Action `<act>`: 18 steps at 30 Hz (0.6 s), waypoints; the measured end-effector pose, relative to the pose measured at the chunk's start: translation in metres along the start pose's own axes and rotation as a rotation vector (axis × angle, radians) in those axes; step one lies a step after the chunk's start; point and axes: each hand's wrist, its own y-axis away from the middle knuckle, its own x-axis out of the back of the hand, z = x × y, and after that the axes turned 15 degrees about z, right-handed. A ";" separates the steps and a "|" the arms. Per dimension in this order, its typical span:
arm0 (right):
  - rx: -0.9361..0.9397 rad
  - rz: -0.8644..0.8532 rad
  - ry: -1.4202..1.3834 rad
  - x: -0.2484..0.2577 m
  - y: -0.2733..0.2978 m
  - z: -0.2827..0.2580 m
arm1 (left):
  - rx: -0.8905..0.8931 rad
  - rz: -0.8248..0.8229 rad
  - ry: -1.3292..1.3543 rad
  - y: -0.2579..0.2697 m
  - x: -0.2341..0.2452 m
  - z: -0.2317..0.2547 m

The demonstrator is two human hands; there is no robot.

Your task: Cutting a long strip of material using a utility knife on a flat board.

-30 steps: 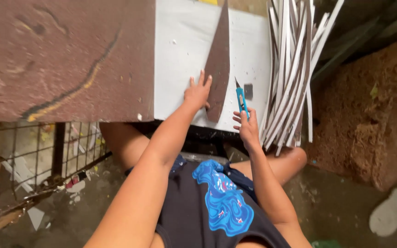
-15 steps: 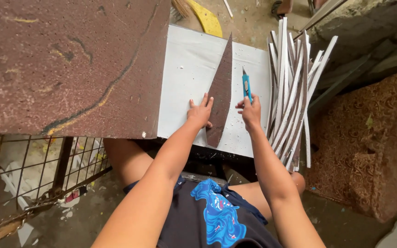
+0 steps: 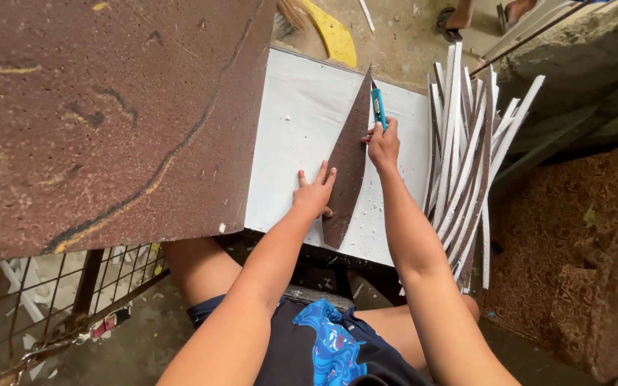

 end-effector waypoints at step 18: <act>0.074 0.030 0.106 -0.011 -0.012 0.004 | 0.008 0.014 0.015 0.001 -0.002 0.000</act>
